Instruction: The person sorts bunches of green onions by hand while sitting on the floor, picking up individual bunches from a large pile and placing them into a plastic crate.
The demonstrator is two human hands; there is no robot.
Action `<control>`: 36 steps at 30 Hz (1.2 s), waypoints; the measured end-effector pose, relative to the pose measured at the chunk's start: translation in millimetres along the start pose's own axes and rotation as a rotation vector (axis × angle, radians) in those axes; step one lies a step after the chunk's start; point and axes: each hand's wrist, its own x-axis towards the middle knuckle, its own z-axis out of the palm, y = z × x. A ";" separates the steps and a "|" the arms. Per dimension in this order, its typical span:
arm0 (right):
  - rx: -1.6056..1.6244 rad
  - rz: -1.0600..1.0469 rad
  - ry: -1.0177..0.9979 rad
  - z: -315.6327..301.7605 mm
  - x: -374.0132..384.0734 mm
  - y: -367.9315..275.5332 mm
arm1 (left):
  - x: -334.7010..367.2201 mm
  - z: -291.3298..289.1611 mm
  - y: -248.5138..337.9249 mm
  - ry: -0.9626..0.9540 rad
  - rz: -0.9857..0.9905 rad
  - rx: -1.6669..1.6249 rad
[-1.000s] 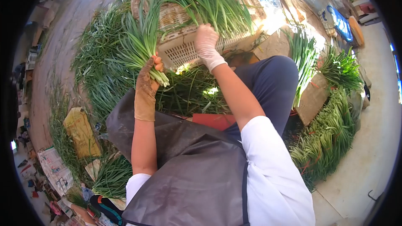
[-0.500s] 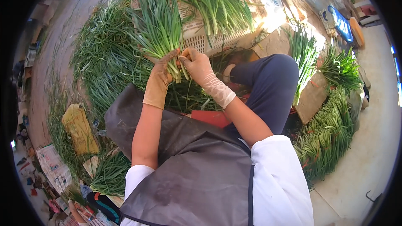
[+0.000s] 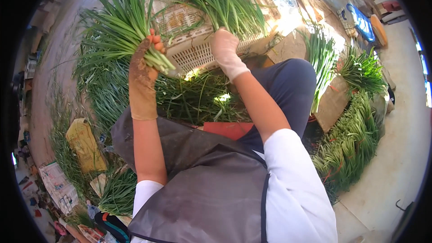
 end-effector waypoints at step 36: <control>1.354 0.176 -0.091 -1.0 -82.1 -11.2 | 1.0 -31.9 -100.7 0.204 -0.281 0.019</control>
